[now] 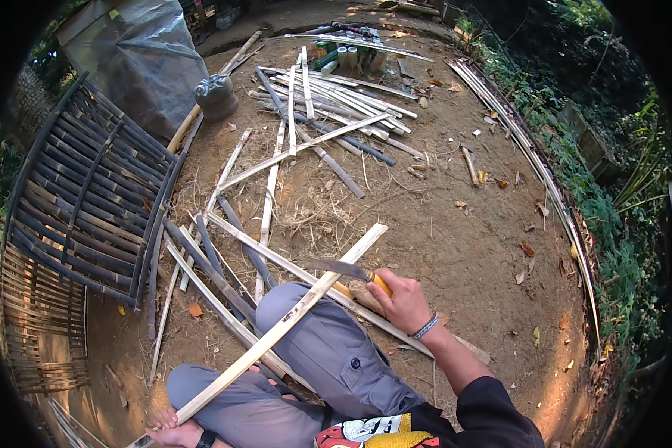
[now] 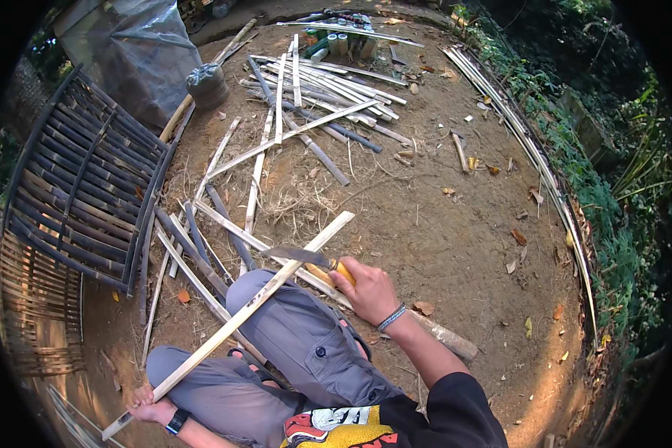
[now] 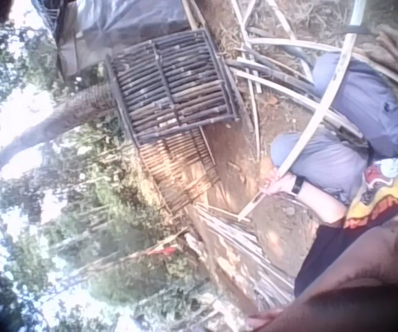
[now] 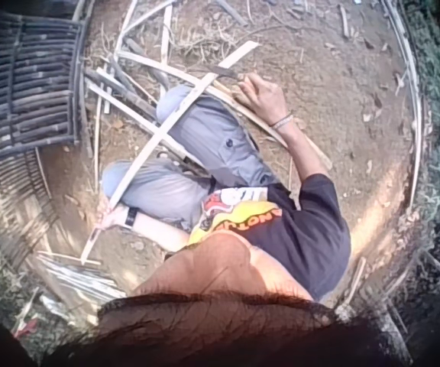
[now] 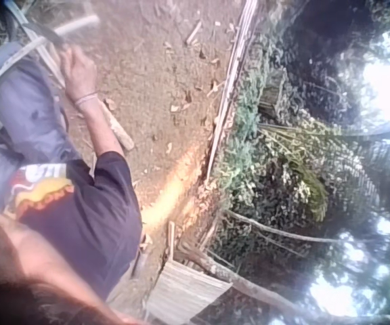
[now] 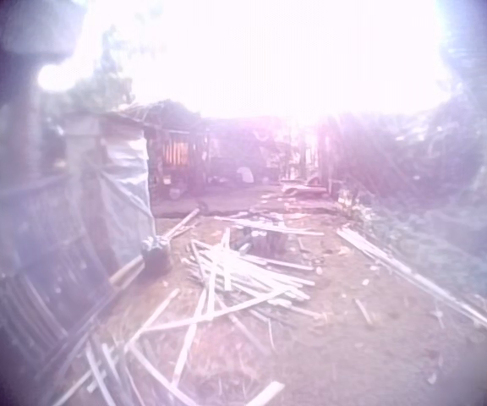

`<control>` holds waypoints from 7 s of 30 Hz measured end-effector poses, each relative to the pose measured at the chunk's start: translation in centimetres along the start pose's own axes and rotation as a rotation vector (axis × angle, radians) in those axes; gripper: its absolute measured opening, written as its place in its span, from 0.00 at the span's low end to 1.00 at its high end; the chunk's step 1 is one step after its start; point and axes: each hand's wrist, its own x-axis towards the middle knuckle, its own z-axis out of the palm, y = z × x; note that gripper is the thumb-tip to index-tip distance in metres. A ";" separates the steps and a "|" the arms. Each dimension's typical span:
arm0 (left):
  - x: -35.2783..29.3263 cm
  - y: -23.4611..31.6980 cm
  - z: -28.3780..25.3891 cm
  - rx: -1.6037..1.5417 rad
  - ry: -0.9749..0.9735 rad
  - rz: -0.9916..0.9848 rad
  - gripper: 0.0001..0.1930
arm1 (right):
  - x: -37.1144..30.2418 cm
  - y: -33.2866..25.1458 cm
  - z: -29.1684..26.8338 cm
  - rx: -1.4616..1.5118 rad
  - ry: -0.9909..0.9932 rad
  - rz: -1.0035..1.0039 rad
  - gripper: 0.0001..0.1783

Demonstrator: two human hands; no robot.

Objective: The person shaves and smooths long strips of bamboo using a knife while sitting on the ground, handling various pieces from a pile.

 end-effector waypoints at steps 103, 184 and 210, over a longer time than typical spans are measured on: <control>-0.9 0.0 -2.3 -0.265 -0.388 -0.113 0.25 | -3.5 0.6 0.7 0.032 0.094 0.013 0.18; -1.5 0.3 -1.8 -0.265 -0.296 -0.102 0.23 | -3.4 -0.8 1.7 -0.004 -0.009 -0.020 0.19; -1.2 0.3 -1.8 -0.232 -0.301 -0.081 0.22 | -0.2 3.4 -0.3 -0.027 0.060 0.347 0.21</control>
